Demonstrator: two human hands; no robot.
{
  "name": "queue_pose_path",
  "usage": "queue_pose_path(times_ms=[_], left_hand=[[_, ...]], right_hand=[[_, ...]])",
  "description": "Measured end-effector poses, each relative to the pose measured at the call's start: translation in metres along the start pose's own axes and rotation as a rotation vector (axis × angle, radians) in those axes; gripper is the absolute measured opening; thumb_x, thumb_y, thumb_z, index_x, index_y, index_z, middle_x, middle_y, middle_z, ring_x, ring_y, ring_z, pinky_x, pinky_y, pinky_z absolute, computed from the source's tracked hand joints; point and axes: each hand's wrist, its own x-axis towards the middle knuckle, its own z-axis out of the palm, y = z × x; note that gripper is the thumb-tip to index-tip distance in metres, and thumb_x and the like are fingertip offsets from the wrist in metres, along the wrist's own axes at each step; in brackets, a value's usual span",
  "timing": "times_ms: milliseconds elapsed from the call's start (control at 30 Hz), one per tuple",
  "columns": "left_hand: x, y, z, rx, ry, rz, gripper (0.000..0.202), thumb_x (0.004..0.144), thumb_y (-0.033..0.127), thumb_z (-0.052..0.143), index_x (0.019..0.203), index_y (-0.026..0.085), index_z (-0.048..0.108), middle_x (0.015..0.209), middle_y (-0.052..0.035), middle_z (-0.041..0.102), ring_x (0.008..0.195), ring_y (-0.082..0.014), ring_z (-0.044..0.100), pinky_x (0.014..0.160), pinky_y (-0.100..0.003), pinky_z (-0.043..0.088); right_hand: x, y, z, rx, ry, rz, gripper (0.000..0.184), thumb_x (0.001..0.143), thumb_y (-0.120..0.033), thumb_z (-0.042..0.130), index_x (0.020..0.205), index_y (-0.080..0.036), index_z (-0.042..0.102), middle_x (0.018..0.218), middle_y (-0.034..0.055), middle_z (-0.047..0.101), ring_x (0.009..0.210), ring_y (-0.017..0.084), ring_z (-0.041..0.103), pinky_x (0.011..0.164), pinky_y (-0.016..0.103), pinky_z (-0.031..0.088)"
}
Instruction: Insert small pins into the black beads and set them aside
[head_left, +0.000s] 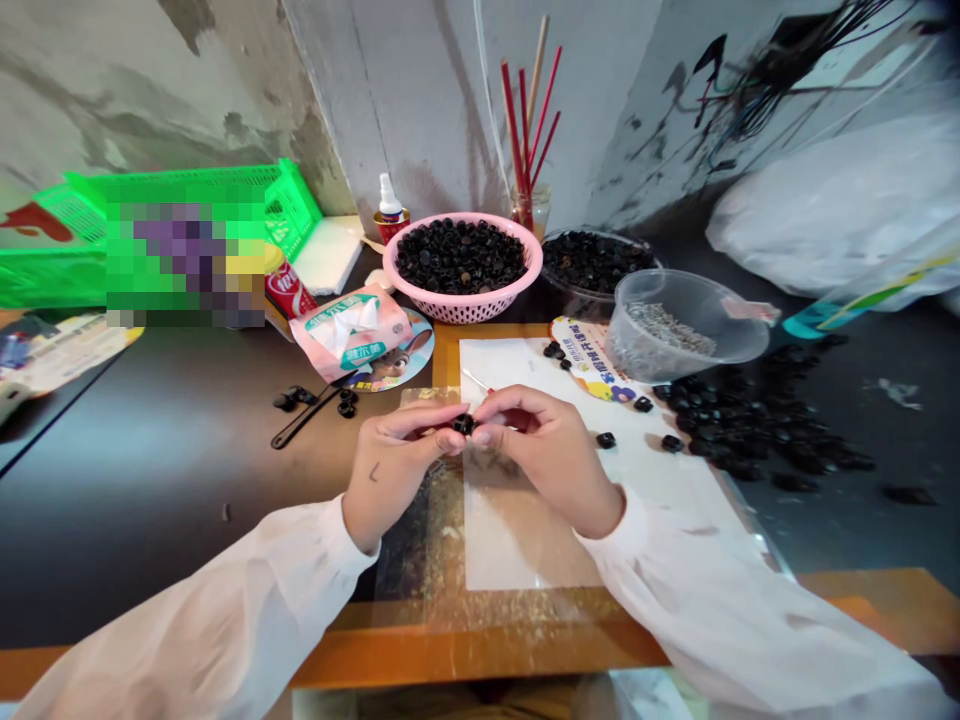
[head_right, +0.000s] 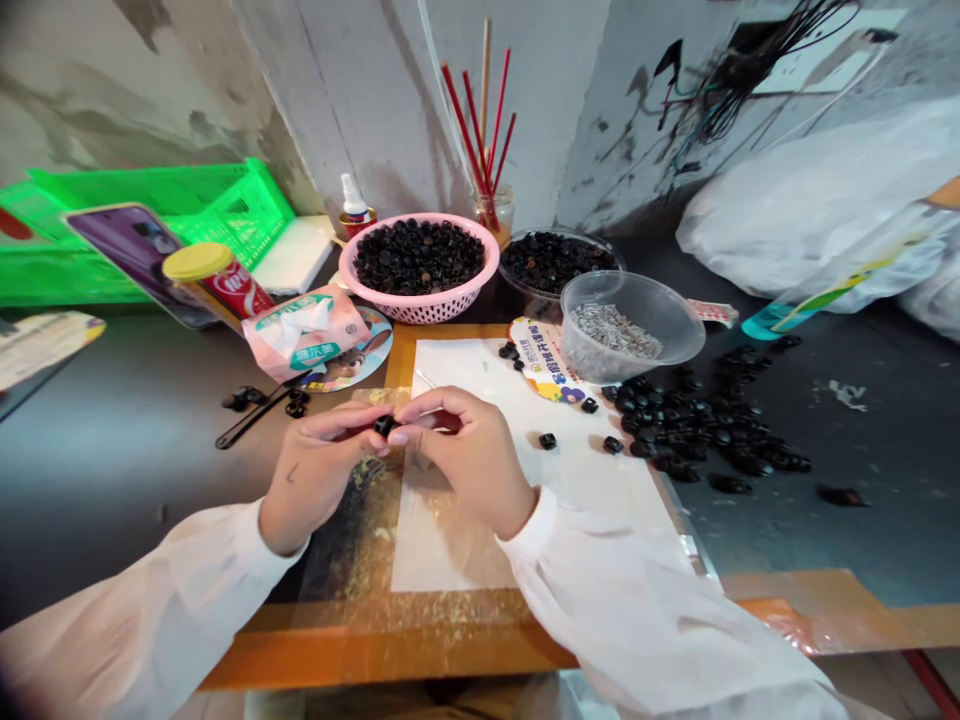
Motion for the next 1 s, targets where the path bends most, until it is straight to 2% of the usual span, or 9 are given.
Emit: queue_pose_path(times_ms=[100,233,367,500,733,867,933,1000], left_hand=[[0.000,0.003,-0.002,0.081,-0.038,0.106,0.018,0.068,0.026,0.089,0.085,0.027,0.084,0.083,-0.0044,0.077,0.070,-0.0126,0.066,0.061,-0.019,0.055],[0.000,0.008,-0.002,0.164,-0.070,0.202,0.015,0.072,0.026,0.086,0.086,0.029,0.084,0.078,-0.0036,0.076,0.074,-0.0138,0.067,0.064,-0.020,0.055],[-0.002,0.010,0.000,0.204,-0.030,0.221,0.015,0.070,0.027,0.087,0.085,0.028,0.084,0.077,-0.0042,0.077,0.073,-0.0153,0.067,0.064,-0.022,0.055],[-0.004,0.009,0.001,0.190,-0.021,0.214,0.015,0.072,0.026,0.086,0.086,0.027,0.084,0.077,-0.0051,0.077,0.071,-0.0170,0.068,0.064,-0.025,0.056],[-0.003,0.006,0.001,0.136,-0.070,0.206,0.013,0.073,0.027,0.085,0.086,0.025,0.084,0.076,-0.0070,0.076,0.069,-0.0168,0.068,0.063,-0.026,0.056],[-0.003,0.006,0.001,0.114,-0.089,0.241,0.013,0.076,0.034,0.083,0.087,0.028,0.084,0.081,-0.0065,0.069,0.070,-0.0157,0.065,0.061,-0.026,0.056],[-0.003,0.005,0.002,0.136,-0.062,0.282,0.015,0.075,0.038,0.084,0.086,0.028,0.083,0.087,-0.0061,0.062,0.074,-0.0153,0.062,0.061,-0.026,0.055],[-0.004,0.005,0.003,0.192,-0.045,0.344,0.016,0.073,0.041,0.085,0.083,0.028,0.084,0.088,-0.0052,0.056,0.079,-0.0155,0.058,0.065,-0.027,0.054]], right_hand=[[0.002,0.000,-0.002,0.016,-0.040,0.072,0.026,0.065,-0.036,0.089,0.076,-0.021,0.070,0.073,-0.0023,0.069,0.063,0.012,0.059,0.058,0.025,0.047],[0.002,0.000,-0.002,0.031,-0.080,0.089,0.032,0.066,-0.042,0.088,0.076,-0.020,0.067,0.075,-0.0022,0.066,0.067,0.012,0.057,0.061,0.026,0.046],[0.002,0.001,-0.001,0.040,-0.122,0.080,0.035,0.070,-0.046,0.084,0.078,-0.020,0.062,0.074,-0.0039,0.061,0.069,0.011,0.056,0.067,0.026,0.047],[0.001,0.005,0.001,0.071,-0.150,0.067,0.037,0.074,-0.050,0.081,0.082,-0.021,0.060,0.075,-0.0043,0.058,0.069,0.012,0.055,0.067,0.027,0.048],[0.001,0.015,-0.001,0.140,-0.169,0.114,0.032,0.076,-0.043,0.082,0.087,-0.022,0.060,0.078,-0.0047,0.056,0.071,0.011,0.058,0.070,0.025,0.051],[0.000,0.015,-0.002,0.171,-0.325,0.133,0.041,0.081,-0.050,0.077,0.106,-0.024,0.057,0.088,-0.0030,0.055,0.073,0.011,0.059,0.072,0.027,0.056],[-0.002,0.012,-0.002,0.112,-0.440,0.100,0.041,0.087,-0.058,0.066,0.107,-0.024,0.054,0.090,-0.0013,0.055,0.072,0.012,0.059,0.070,0.028,0.057],[-0.005,0.008,-0.002,0.000,-0.515,0.034,0.038,0.095,-0.061,0.052,0.100,-0.024,0.050,0.088,-0.0009,0.053,0.068,0.012,0.056,0.063,0.027,0.056]])
